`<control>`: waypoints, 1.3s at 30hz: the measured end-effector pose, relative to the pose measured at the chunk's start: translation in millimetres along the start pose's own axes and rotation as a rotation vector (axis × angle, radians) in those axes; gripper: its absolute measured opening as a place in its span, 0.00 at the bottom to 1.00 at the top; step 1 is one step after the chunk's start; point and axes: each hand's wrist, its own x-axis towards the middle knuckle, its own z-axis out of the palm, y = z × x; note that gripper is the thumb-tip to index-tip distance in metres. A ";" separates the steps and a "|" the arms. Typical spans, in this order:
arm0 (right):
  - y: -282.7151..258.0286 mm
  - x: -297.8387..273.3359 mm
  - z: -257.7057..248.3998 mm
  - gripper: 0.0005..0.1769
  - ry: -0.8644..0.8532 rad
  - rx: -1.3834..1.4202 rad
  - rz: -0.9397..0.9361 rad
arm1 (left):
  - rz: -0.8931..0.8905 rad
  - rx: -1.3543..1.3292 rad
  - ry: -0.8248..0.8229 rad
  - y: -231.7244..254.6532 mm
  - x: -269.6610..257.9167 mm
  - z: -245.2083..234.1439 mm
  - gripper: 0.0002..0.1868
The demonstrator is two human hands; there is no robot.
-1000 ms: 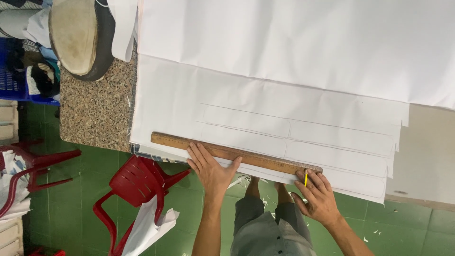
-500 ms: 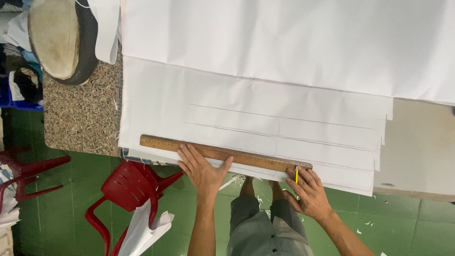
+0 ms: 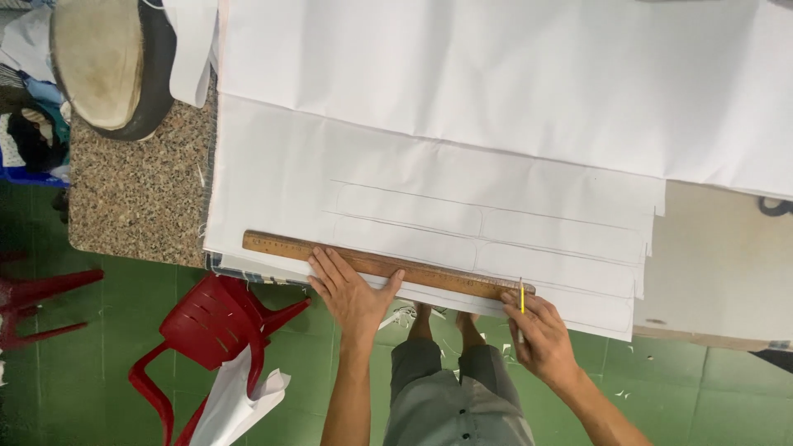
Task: The person marks straight lines on a large white fabric using a wooden ruler and a pencil, then cuts along the marked lines with large shears to produce multiple rectangular fabric pieces.
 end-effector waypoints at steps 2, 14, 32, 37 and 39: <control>-0.2 28.9 -17.0 0.17 0.004 0.071 0.039 | -0.016 -0.006 -0.014 1.1 0.0 0.0 0.81; 21.8 154.9 -19.8 0.09 -0.585 0.264 0.208 | -0.061 -0.148 -0.161 11.0 2.2 -40.3 0.76; 43.2 204.2 29.0 0.11 -0.988 0.296 -0.243 | -0.091 -0.157 -0.206 12.3 2.4 -39.7 0.77; -14.4 265.7 114.3 0.14 -1.009 0.278 -0.416 | -0.085 -0.229 -0.267 7.1 5.0 -48.9 0.75; -44.7 298.6 163.6 0.16 -0.919 0.361 -0.512 | -0.067 -0.165 -0.245 5.5 5.0 -40.2 0.76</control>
